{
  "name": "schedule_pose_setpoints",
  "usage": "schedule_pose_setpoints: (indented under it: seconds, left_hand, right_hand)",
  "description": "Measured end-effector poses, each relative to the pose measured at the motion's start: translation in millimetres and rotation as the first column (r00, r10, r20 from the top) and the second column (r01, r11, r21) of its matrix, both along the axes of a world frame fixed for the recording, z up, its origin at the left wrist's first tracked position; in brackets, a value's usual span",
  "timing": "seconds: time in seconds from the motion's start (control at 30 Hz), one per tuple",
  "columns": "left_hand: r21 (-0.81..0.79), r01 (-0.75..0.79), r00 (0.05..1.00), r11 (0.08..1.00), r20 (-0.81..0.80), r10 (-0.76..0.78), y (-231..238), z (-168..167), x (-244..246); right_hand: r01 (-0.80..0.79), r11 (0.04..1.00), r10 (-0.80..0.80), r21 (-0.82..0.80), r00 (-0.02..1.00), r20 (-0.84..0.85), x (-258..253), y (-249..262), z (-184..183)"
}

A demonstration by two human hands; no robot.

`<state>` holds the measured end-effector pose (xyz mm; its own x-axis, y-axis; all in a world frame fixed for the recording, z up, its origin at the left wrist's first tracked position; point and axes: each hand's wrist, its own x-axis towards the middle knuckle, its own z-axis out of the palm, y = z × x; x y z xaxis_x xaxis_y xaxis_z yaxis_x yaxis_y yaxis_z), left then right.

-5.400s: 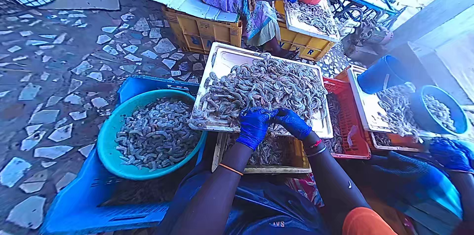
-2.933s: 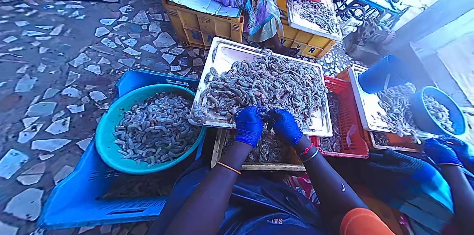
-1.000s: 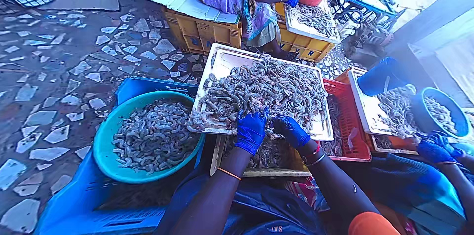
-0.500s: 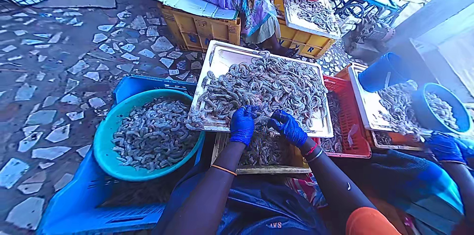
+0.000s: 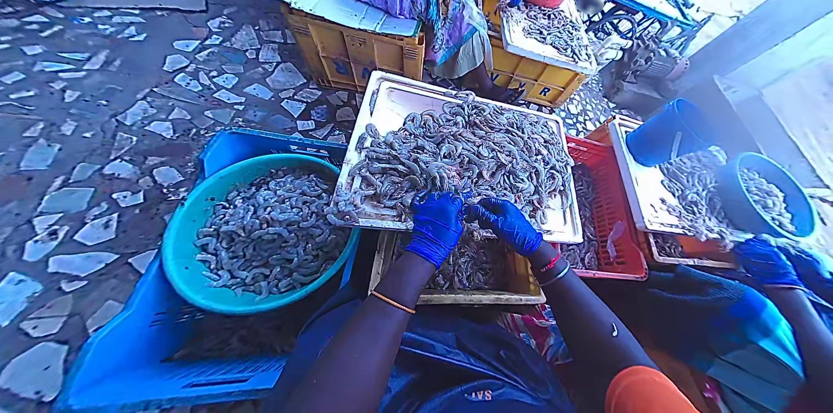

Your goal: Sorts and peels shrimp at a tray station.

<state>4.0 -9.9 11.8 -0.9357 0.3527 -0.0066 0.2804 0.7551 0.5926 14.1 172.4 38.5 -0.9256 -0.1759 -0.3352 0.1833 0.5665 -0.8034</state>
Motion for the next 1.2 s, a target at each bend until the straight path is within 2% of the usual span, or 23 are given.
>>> schedule_pose_setpoints:
  seconds: [0.07, 0.13, 0.23, 0.3, 0.33, 0.37, 0.4, 0.43, 0.47, 0.5, 0.53, 0.67, 0.73, 0.83, 0.93, 1.03, 1.1, 1.2]
  left_hand:
    - [0.008, 0.001, 1.000, 1.000, -0.024, -0.001, 2.7, 1.6, 2.9]
    - [0.002, 0.006, 1.000, 1.000, -0.004, -0.006, 2.9, 4.6, 3.7]
    - [-0.025, -0.022, 0.998, 0.999, 0.055, 0.024, 3.3, 7.0, 2.0]
    - [-0.011, -0.073, 0.989, 0.997, 0.126, 0.073, 1.4, 7.2, -0.9]
    - [0.054, -0.111, 0.979, 0.992, 0.176, 0.100, -0.4, 6.4, -2.7]
    - [0.173, -0.156, 0.961, 0.973, 0.254, 0.109, -3.4, 5.9, -4.3]
    - [0.332, -0.205, 0.932, 0.921, 0.353, 0.080, -7.3, 6.3, -6.5]
    - [0.509, -0.256, 0.905, 0.822, 0.424, 0.020, -9.8, 6.2, -6.6]
    - [0.643, -0.287, 0.883, 0.710, 0.465, -0.065, -12.2, 4.8, -5.7]
    - [0.724, -0.318, 0.858, 0.612, 0.495, -0.140, -13.6, 2.5, -4.6]
    - [0.768, -0.326, 0.845, 0.552, 0.498, -0.194, -14.6, -0.3, -4.0]
    - [0.836, -0.257, 0.873, 0.485, 0.416, -0.255, -9.3, -4.2, 3.1]
    - [0.854, -0.200, 0.896, 0.480, 0.357, -0.263, -9.2, -2.4, 3.1]
    - [0.863, -0.063, 0.913, 0.502, 0.252, -0.320, -14.0, -0.1, -1.5]
    - [0.878, 0.044, 0.897, 0.477, 0.175, -0.406, -18.8, 3.4, -3.5]
    - [0.901, 0.050, 0.858, 0.430, 0.181, -0.480, -24.6, 7.6, -3.6]
    - [0.929, -0.010, 0.842, 0.370, 0.208, -0.498, -24.6, 6.5, -1.7]
    - [0.964, -0.153, 0.836, 0.216, 0.243, -0.491, -24.5, -3.2, -3.2]
  right_hand:
    - [0.075, 0.997, -0.076, -0.026, 0.997, -0.035, 0.9, -6.1, -2.8]
    - [0.163, 0.955, -0.176, -0.248, 0.984, -0.033, 3.5, -11.8, -8.2]
    - [0.294, 0.749, -0.328, -0.593, 0.943, 0.053, 10.8, -20.1, -10.7]
    - [0.348, 0.602, -0.387, -0.719, 0.914, 0.118, 12.5, -20.3, -5.1]
    - [0.326, 0.591, -0.367, -0.738, 0.923, 0.114, 11.7, -15.1, 0.0]
    - [0.270, 0.658, -0.311, -0.703, 0.948, 0.072, 10.6, -8.2, 6.6]
    - [0.171, 0.809, -0.211, -0.563, 0.977, -0.007, 8.5, -0.2, 15.0]
    - [0.053, 0.953, -0.071, -0.299, 0.996, -0.052, 5.9, 7.0, 23.1]
    - [-0.044, 0.999, 0.044, -0.026, 0.999, -0.014, 3.6, 10.0, 27.4]
    - [-0.076, 0.992, 0.076, 0.099, 0.997, 0.002, 2.5, 8.9, 23.6]
    - [-0.037, 0.996, 0.039, 0.076, 0.999, -0.017, 2.5, 4.7, 17.1]
    - [0.131, 0.972, -0.142, -0.197, 0.989, -0.043, 8.8, -24.2, 9.7]
    - [0.212, 0.921, -0.234, -0.327, 0.972, -0.030, 12.5, -31.8, 5.8]
    - [0.249, 0.797, -0.295, -0.550, 0.955, 0.004, 18.2, -35.3, 4.1]
    - [0.248, 0.727, -0.316, -0.640, 0.949, 0.009, 23.0, -37.0, 3.6]
    - [0.206, 0.745, -0.279, -0.635, 0.960, -0.016, 23.8, -37.9, 5.3]
    - [0.202, 0.731, -0.276, -0.652, 0.961, -0.012, 24.2, -38.8, 1.1]
    - [0.198, 0.660, -0.319, -0.725, 0.947, -0.032, 21.5, -38.3, -11.8]
